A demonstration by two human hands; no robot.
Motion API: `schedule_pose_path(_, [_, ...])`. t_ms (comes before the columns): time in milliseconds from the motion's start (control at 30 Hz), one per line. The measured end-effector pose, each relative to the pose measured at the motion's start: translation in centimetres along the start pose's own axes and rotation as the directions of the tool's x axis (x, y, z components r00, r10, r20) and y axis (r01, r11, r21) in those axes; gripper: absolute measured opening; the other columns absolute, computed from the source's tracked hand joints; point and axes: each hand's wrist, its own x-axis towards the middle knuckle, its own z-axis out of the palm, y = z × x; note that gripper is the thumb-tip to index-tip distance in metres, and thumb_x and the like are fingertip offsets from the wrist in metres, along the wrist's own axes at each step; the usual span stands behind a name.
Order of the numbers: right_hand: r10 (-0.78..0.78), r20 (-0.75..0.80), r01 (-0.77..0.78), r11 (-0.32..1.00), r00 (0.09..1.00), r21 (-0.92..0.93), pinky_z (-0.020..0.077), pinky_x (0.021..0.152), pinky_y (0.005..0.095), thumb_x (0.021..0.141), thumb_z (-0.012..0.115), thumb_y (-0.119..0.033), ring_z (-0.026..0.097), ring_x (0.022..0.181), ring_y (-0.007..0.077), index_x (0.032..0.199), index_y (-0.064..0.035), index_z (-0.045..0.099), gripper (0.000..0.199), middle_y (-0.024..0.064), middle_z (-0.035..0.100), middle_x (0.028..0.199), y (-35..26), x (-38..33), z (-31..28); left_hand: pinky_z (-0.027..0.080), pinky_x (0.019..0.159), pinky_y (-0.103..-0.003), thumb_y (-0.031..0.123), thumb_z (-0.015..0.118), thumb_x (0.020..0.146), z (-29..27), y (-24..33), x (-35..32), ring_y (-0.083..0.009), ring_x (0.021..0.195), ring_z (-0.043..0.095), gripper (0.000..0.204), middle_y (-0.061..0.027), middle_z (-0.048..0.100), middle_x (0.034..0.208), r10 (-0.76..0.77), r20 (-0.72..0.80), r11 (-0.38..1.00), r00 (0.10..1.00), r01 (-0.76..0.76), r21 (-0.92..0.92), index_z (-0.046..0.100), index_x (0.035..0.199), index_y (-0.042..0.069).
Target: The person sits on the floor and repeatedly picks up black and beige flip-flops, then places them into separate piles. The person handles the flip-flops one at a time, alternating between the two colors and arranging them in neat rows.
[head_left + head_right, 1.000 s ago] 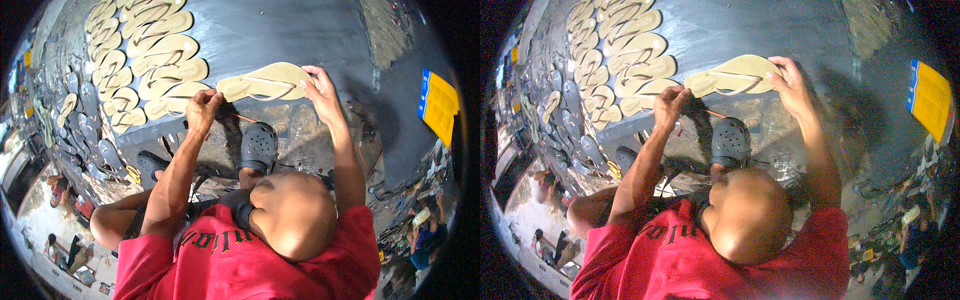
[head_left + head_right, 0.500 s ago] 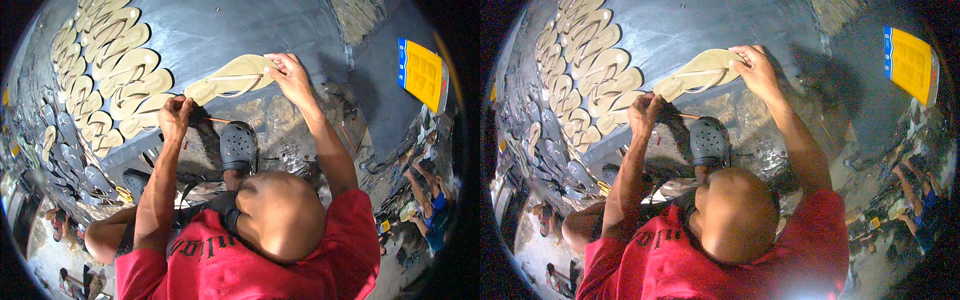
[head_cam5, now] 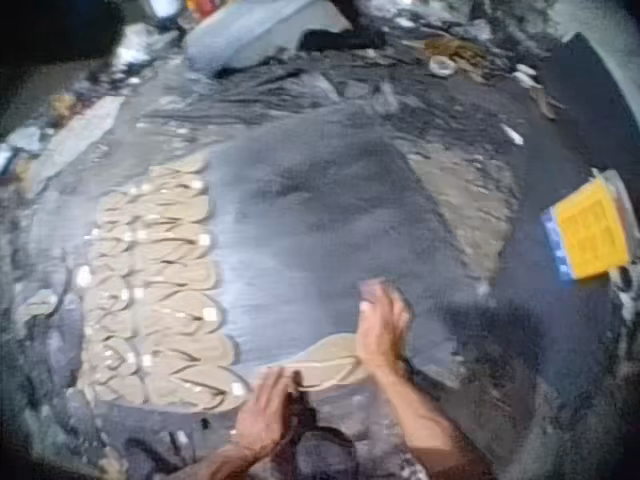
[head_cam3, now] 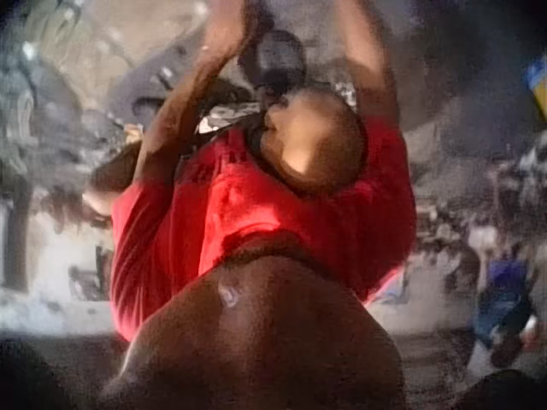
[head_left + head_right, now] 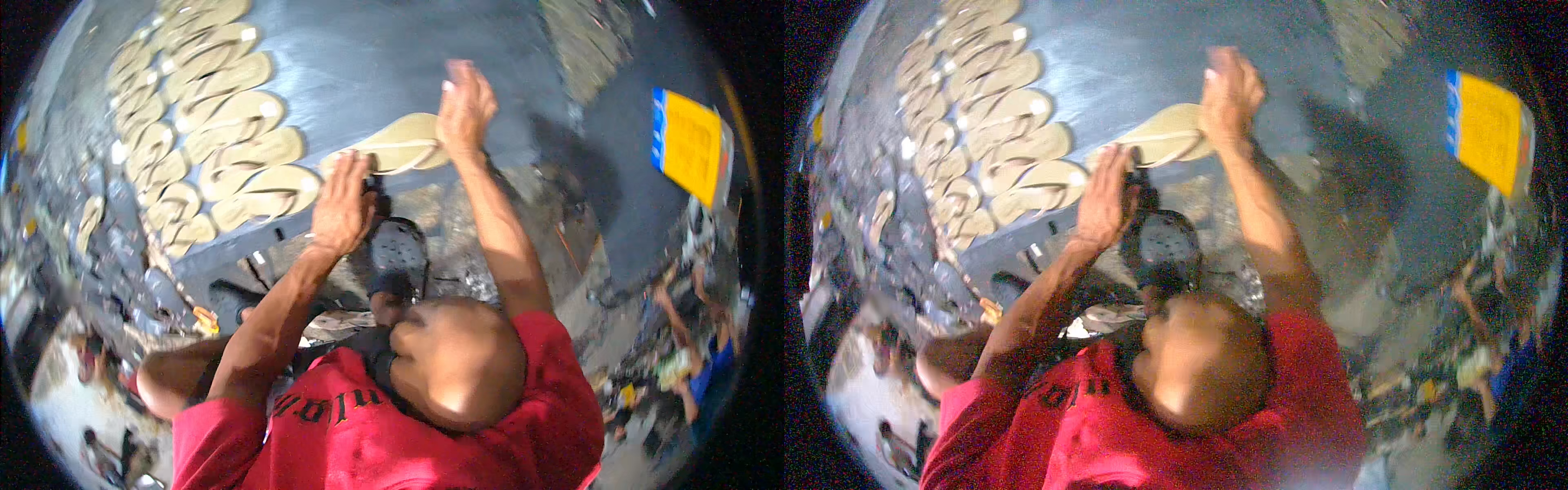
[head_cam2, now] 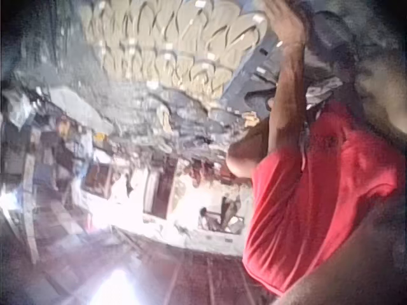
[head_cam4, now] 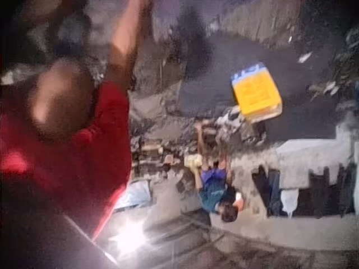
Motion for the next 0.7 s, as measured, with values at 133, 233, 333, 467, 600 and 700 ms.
schedule_pose_path(133, [-0.174,0.129,0.191,0.972,0.976,-0.135,0.0427,0.103,0.0458,0.092,0.064,-0.019,0.053,0.127,0.0261,0.133,-0.0107,0.060,0.043,0.0095,0.060,0.134,2.8,-0.7,0.2,0.054,0.083,-0.051,0.029,0.059,0.091,-5.8,-2.3,4.0,-0.0422,0.101,0.066,0.049,-0.0218,0.067,0.113,-0.193,0.519,0.979,0.833,0.132,0.153,0.050,0.136,0.010])
schedule_pose_path(233, [-0.202,0.255,0.297,0.854,0.946,-0.427,0.0293,0.112,0.0509,0.101,0.048,-0.030,0.033,0.142,0.0259,0.149,-0.0134,0.039,0.051,0.0059,0.037,0.154,7.0,-5.7,-2.9,0.052,0.079,-0.052,0.029,0.058,0.090,-15.8,-10.0,5.8,-0.0412,0.087,0.068,0.029,-0.0198,0.072,0.092,0.092,0.408,0.975,0.908,-0.165,0.147,0.070,0.109,0.011])
schedule_pose_path(333, [-0.230,0.443,0.477,0.645,0.866,-0.597,0.0208,0.117,0.0542,0.104,0.044,-0.038,0.028,0.149,0.0280,0.157,-0.0167,0.027,0.060,0.0080,0.031,0.162,10.5,-11.9,-8.3,0.051,0.092,-0.044,0.031,0.061,0.094,-28.9,-21.6,-0.4,-0.0319,0.110,0.066,0.043,-0.0174,0.066,0.125,-0.084,-0.070,0.996,0.994,0.087,0.034,0.062,0.128,0.005])
schedule_pose_path(467, [0.214,0.439,-0.123,0.966,0.873,-0.227,0.0322,0.105,0.0502,0.102,0.051,-0.035,0.042,0.128,0.0321,0.140,-0.0088,0.042,0.047,0.0141,0.045,0.140,9.9,-14.6,-14.4,0.050,0.096,-0.036,0.036,0.060,0.098,-40.1,-34.3,-20.9,-0.0247,0.112,0.066,0.044,-0.0141,0.069,0.122,-0.507,-0.668,0.784,0.545,0.614,-0.094,0.063,0.128,0.004])
schedule_pose_path(600, [0.290,0.393,-0.258,0.957,0.872,-0.134,0.0436,0.093,0.0462,0.101,0.057,-0.032,0.055,0.108,0.0363,0.123,-0.0009,0.056,0.038,0.0202,0.058,0.119,1.8,-9.6,-19.3,0.051,0.095,-0.038,0.034,0.065,0.090,-37.3,-44.5,-36.3,-0.0298,0.111,0.067,0.047,-0.0190,0.069,0.117,-0.712,-0.646,0.530,0.274,0.814,-0.239,0.063,0.124,0.001])
schedule_pose_path(700, [0.250,0.371,-0.199,0.965,0.894,-0.171,0.0521,0.085,0.0432,0.099,0.062,-0.030,0.066,0.093,0.0394,0.110,0.0050,0.068,0.037,0.0248,0.069,0.103,-7.0,-5.3,-20.8,0.049,0.099,-0.042,0.034,0.065,0.090,-33.1,-51.5,-40.0,-0.0353,0.115,0.063,0.045,-0.0197,0.068,0.120,-0.854,-0.495,0.363,0.160,0.865,-0.347,0.063,0.125,0.006])
